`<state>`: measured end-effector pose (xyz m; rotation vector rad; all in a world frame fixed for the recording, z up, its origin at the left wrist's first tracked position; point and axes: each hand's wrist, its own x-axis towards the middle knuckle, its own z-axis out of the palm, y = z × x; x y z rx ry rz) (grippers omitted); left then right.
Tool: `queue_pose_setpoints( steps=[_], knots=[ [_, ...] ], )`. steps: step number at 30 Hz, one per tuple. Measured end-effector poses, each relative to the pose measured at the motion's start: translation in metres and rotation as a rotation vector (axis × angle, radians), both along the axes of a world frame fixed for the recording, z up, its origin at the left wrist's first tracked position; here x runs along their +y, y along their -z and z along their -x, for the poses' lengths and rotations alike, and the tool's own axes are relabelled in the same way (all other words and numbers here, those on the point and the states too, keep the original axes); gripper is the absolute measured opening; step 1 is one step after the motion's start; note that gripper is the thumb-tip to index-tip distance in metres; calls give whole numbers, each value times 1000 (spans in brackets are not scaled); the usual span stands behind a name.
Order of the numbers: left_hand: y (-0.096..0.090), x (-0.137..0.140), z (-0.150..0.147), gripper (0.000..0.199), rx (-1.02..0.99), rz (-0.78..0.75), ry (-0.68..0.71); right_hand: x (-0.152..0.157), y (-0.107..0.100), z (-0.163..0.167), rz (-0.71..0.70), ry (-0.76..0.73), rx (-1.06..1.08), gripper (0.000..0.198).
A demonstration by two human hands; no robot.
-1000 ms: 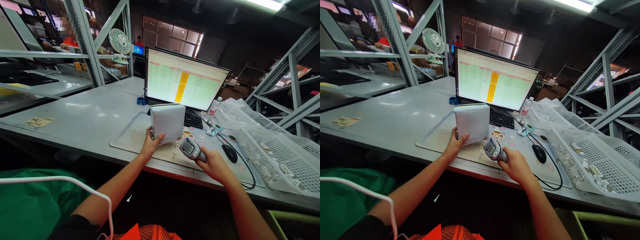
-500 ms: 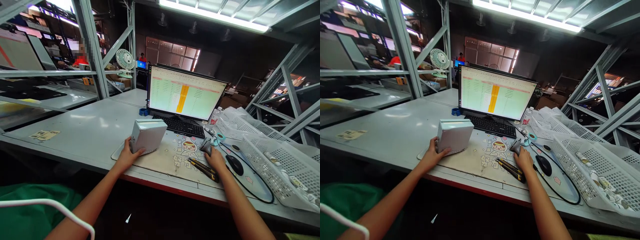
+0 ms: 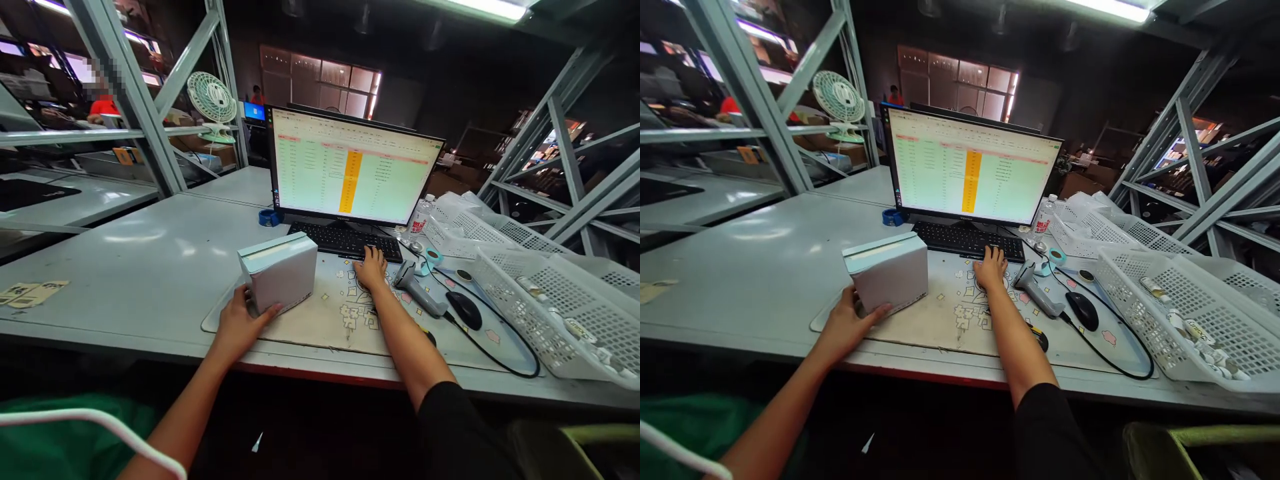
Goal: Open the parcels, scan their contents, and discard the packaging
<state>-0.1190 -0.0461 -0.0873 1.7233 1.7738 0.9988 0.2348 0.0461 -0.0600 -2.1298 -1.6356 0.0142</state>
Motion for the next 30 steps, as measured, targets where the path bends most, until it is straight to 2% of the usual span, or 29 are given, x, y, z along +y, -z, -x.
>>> queue_pose_setpoints(
  steps=[2,4,10,12,14,16,18,19,21,22,23,25,28,30],
  knots=[
    [0,-1,1,94,-6,3,2,4,9,-2,-41,50,-3,79],
    [-1,-2,0,94,-13,9,-6,4,12,-9,-72,96,-10,77],
    [-2,-1,0,91,-7,-8,-7,7,14,-22,112,49,-25,61],
    [-1,-1,1,92,-34,-9,3,7,13,-19,99,49,-15,59],
    [0,-2,3,93,-80,-16,18,5,7,-14,14,36,24,60],
    [0,-4,4,94,-136,-33,38,-5,-5,-4,-184,-71,110,66],
    [0,-8,6,95,-202,-49,69,-24,-23,10,-360,-331,268,81],
    [0,-11,7,96,-231,-59,100,-37,-33,18,-387,-507,368,92],
    [2,-15,11,97,-265,-72,186,-68,-52,37,-282,-828,537,110],
    [3,-16,13,94,-273,-74,224,-84,-61,46,-175,-933,573,113],
    [5,-17,17,90,-279,-73,251,-99,-69,53,-68,-977,563,109],
    [11,-19,24,83,-280,-50,272,-125,-78,61,60,-947,485,95],
    [22,-18,29,78,-265,-11,279,-154,-82,55,51,-841,391,91],
    [28,-14,18,76,-250,-17,290,-172,-86,45,39,-764,327,89]
  ],
)
